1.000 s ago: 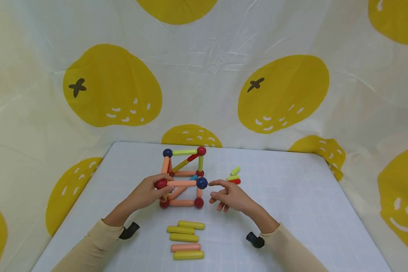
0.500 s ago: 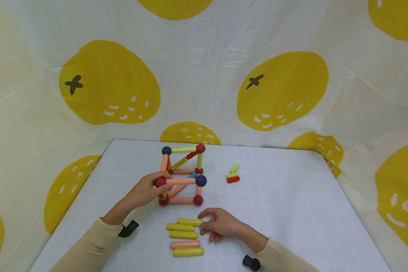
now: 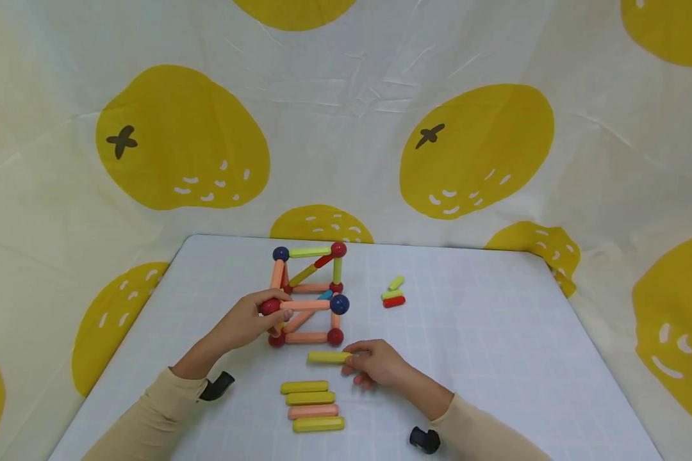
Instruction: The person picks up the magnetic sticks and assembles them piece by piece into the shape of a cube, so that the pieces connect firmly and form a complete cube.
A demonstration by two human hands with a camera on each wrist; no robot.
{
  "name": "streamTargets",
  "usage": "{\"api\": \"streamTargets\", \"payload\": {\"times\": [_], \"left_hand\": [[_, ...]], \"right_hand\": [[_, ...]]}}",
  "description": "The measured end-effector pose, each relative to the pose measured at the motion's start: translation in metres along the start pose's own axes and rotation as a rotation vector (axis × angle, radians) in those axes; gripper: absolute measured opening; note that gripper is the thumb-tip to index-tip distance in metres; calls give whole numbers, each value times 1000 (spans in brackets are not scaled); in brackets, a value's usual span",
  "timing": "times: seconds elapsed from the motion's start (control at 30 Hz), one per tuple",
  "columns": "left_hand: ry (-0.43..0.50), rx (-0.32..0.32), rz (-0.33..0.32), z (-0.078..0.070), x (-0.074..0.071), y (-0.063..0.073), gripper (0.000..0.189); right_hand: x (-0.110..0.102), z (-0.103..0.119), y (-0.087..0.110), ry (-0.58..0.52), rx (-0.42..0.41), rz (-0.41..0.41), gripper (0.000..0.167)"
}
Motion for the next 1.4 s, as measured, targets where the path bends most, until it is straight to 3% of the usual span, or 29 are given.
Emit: {"api": "streamTargets", "payload": {"times": [0.17, 0.3, 0.43, 0.63, 0.8, 0.97, 1.1, 1.4], "left_hand": [[-23, -6, -20, 1, -1, 0, 26], [3, -11, -8, 2, 0, -1, 27], [8, 33, 22, 0, 0, 0, 32], [15, 19, 31, 0, 0, 1, 32], [22, -34, 10, 1, 0, 1, 30], [41, -42, 3, 1, 0, 1, 29], [37, -28, 6, 1, 0, 0, 29], [58, 11, 17, 1, 1, -1, 29]], "right_hand": [[-22, 5, -3, -119, 43, -78, 42], [-35, 10, -1, -224, 64, -77, 51], [-43, 7, -1, -318, 93, -53, 58], [-43, -1, -3, -445, 143, -5, 61], [-38, -3, -4, -493, 150, 30, 61], [-31, -2, -5, -527, 149, 84, 65], [-28, 3, -7, -417, 94, 88, 66], [-17, 38, -20, 157, -270, -46, 39]]}}
Point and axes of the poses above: each hand's wrist, its own y-axis away from the middle knuckle, its own x-axis out of the palm, z = x × y, the point moved 5 cm from there along -y, towards the middle knuckle, and after that the axes turned 12 degrees about -z, right-handed, at the moved point
